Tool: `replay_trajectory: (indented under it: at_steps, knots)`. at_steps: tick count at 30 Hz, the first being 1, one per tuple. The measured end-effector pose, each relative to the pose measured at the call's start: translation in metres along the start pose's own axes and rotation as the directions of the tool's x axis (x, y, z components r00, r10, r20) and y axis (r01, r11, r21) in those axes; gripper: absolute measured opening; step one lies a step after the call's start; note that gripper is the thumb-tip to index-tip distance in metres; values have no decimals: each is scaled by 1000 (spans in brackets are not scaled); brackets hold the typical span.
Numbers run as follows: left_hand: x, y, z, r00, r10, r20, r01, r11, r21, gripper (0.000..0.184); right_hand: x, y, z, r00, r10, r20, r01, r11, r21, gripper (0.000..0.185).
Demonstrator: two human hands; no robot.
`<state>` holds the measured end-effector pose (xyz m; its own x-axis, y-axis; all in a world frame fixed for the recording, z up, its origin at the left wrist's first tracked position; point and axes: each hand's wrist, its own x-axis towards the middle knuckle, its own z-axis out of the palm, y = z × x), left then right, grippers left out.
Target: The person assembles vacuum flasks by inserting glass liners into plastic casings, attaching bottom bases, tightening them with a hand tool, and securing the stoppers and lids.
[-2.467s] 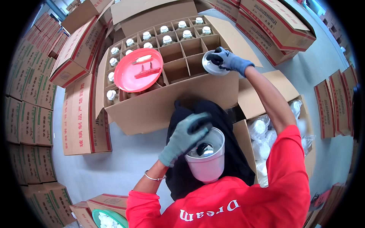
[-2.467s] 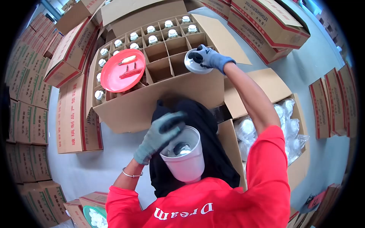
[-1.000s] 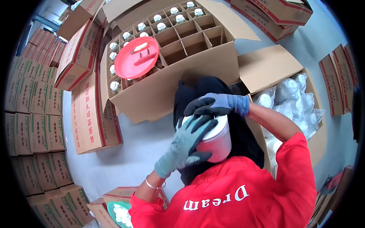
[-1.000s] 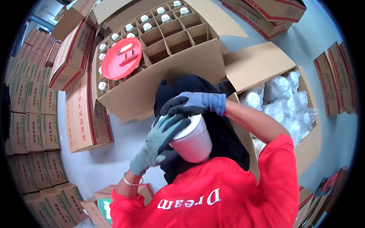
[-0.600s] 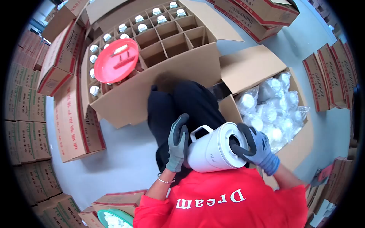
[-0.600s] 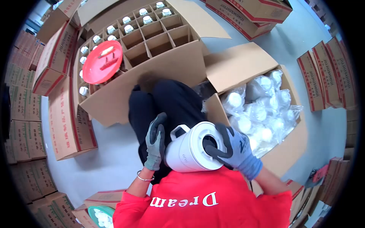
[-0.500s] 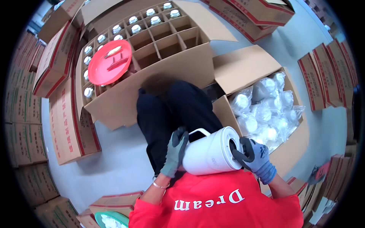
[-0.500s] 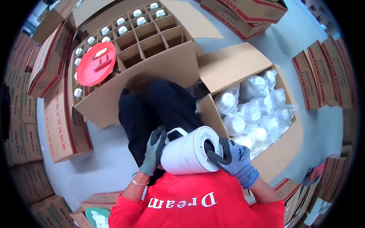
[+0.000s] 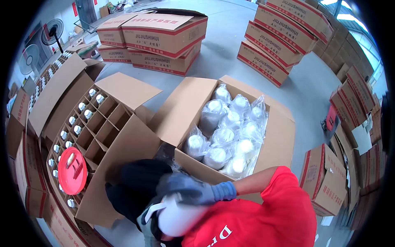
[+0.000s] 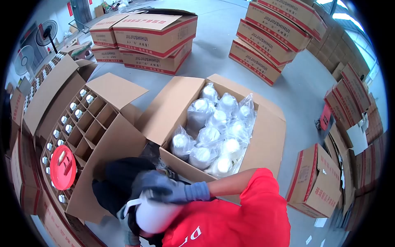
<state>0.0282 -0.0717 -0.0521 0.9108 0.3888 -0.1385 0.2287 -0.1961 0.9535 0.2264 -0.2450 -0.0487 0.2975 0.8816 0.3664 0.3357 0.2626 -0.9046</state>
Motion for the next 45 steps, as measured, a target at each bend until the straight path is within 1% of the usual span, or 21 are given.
replay_trajectory:
  at_steps: [1, 3, 5, 7, 9, 10, 11, 13, 14, 17, 19, 21, 23, 25, 27, 30, 33, 34, 40, 44, 45]
  knots:
    - [3, 1, 4, 965, 224, -134, -216, 973, 77, 20, -9, 25, 1, 965, 226, -137, -197, 961, 195, 42]
    - [20, 68, 13, 802, 582, 136, -519, 566, 641, 24, -12, 65, -8, 959, 276, -61, -211, 842, 497, 40]
    - [32, 59, 2, 810, 585, -28, -512, 731, 451, 25, -10, 100, -11, 968, 247, -47, -177, 803, 569, 42]
    - [38, 51, -15, 984, 10, -177, -13, 1000, -15, 20, 6, 77, -20, 996, 73, -51, -55, 956, 289, 48]
    - [46, 27, -22, 976, -52, -211, 42, 998, -50, 19, 30, -5, -40, 985, -170, -9, 166, 969, -182, 56]
    - [50, 42, -18, 978, 165, -127, -125, 953, 275, 19, 30, 9, -36, 981, -195, -23, 187, 963, -195, 54]
    - [48, 51, -11, 954, 212, -210, -165, 961, 223, 16, 29, 29, -27, 976, -214, -32, 203, 957, -205, 53]
    - [51, 80, 5, 784, 620, -15, -497, 643, 583, 21, 27, 45, -23, 973, 146, -177, -72, 928, 367, 51]
    - [54, 78, 6, 807, 588, -60, -474, 705, 527, 25, 28, 47, -25, 955, 231, -184, -107, 853, 511, 50]
    - [57, 60, -6, 961, 169, -221, -164, 986, 39, 20, 47, 41, -29, 966, 181, -183, -151, 974, 167, 54]
    - [56, 41, -11, 961, -169, -217, 110, 959, -262, 27, 62, -22, -56, 977, -212, 2, 208, 958, -198, 56]
    - [48, 15, -13, 925, 58, -375, -42, 998, 52, 30, 66, -13, -48, 971, -224, 83, 230, 970, -74, 48]
    - [56, 51, -6, 885, 343, -313, -307, 938, 160, 33, 66, 18, -40, 992, 93, -84, -71, 968, 241, 48]
    - [60, 60, -13, 850, 461, -255, -361, 862, 356, 35, 70, 31, -35, 977, 157, -142, -114, 955, 273, 43]
    - [62, 53, -29, 873, 414, -256, -349, 899, 263, 33, 79, 32, -32, 996, -58, -73, 53, 996, -70, 43]
    - [53, 51, -54, 929, 170, -329, -160, 985, 60, 34, 105, 12, -37, 982, 149, 115, -181, 919, 351, 64]
    - [45, 44, -79, 890, 332, -314, -188, 892, 411, 22, 123, -19, -40, 966, -86, 245, 65, 994, 93, 83]
    - [42, 32, -78, 867, 292, -403, -154, 928, 340, 19, 135, -21, -31, 915, -241, 323, 284, 954, -94, 86]
    - [-3, -7, -107, 626, 271, -731, -80, 955, 285, 26, 197, -16, 29, 853, -272, 446, 316, 948, -26, 91]
    - [-46, -84, -108, 599, 87, -796, 5, 994, 113, 32, 288, 21, 90, 835, -199, 513, 107, 973, 202, 45]
    - [-56, -100, -109, 596, 56, -801, 81, 988, 129, 31, 324, 36, 103, 834, -101, 542, 172, 982, -81, 40]
